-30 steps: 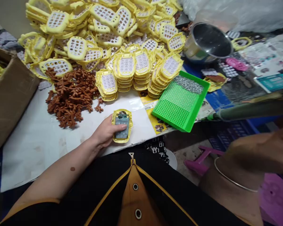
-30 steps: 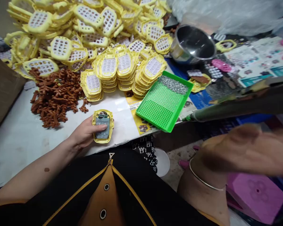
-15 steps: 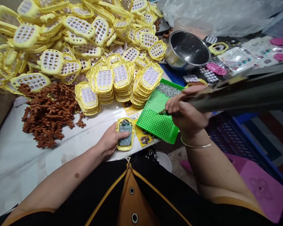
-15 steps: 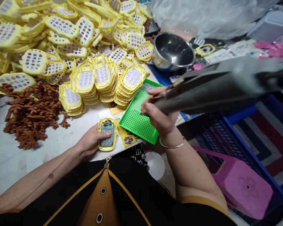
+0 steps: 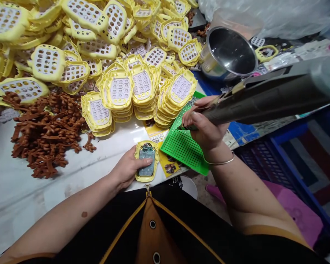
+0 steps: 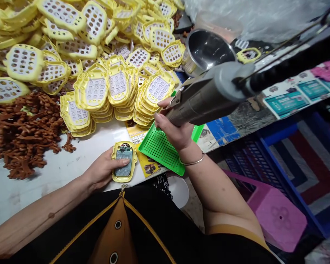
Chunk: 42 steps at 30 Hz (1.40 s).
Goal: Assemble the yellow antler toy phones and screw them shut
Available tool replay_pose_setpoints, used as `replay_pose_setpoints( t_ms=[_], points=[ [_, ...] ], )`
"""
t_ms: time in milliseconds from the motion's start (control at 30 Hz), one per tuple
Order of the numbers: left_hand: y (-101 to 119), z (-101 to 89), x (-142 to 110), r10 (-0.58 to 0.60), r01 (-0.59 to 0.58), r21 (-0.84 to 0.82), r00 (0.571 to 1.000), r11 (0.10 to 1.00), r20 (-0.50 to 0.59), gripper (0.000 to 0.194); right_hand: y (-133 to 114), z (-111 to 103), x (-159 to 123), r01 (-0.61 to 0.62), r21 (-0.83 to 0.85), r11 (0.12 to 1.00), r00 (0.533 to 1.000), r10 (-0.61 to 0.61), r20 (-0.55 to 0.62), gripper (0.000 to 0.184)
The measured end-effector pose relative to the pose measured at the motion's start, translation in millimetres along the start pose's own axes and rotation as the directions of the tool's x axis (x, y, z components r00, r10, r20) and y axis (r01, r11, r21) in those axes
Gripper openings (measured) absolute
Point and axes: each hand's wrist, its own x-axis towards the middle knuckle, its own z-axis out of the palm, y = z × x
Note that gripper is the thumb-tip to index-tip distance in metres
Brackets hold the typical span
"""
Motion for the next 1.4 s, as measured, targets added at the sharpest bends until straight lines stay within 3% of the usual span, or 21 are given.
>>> replay_pose_setpoints(
  t_ms=[200, 333, 533, 700, 800, 1000, 1200, 1400],
  points=[
    [-1, -0.1, 0, -0.003, 0.003, -0.004, 1.000, 1.000, 0.010, 0.047, 4, -2, -7, -0.039, -0.121, 0.992, 0.999, 0.041, 0.016, 0.034],
    [-1, -0.2, -1, 0.000, 0.000, 0.007, 1.000, 1.000, 0.016, 0.047, 2, -3, -5, -0.060, -0.109, 0.992, 0.998, 0.064, 0.028, 0.037],
    [-3, 0.7, -2, 0.005, -0.005, -0.003, 1.000, 1.000, 0.011, 0.046, -53, 4, -4, 0.046, 0.209, 0.977, 0.997, -0.033, -0.067, 0.015],
    [-6, 0.5, -1, 0.053, -0.053, 0.003, 0.998, 0.999, 0.038, 0.041, -87, 23, -20, -0.004, 0.382, 0.924, 0.993, -0.042, 0.113, 0.016],
    [-7, 1.2, -2, 0.086, -0.086, 0.018, 0.996, 0.996, 0.031, 0.038, -86, 37, -27, -0.023, 0.351, 0.936, 0.980, -0.049, 0.195, 0.020],
    [-7, 1.6, -5, 0.126, -0.128, 0.047, 0.991, 0.991, 0.040, 0.036, -79, 55, -29, -0.032, 0.326, 0.945, 0.970, -0.049, 0.236, 0.022],
    [-10, -1.9, -2, 0.145, -0.149, 0.049, 0.986, 0.988, 0.084, 0.035, -74, 62, -30, -0.040, 0.357, 0.933, 0.978, -0.036, 0.204, 0.022],
    [-9, -2.4, -1, 0.129, -0.135, 0.071, 0.989, 0.988, 0.077, 0.037, -67, 62, -35, -0.051, 0.354, 0.934, 0.969, -0.039, 0.243, 0.021]
  ],
)
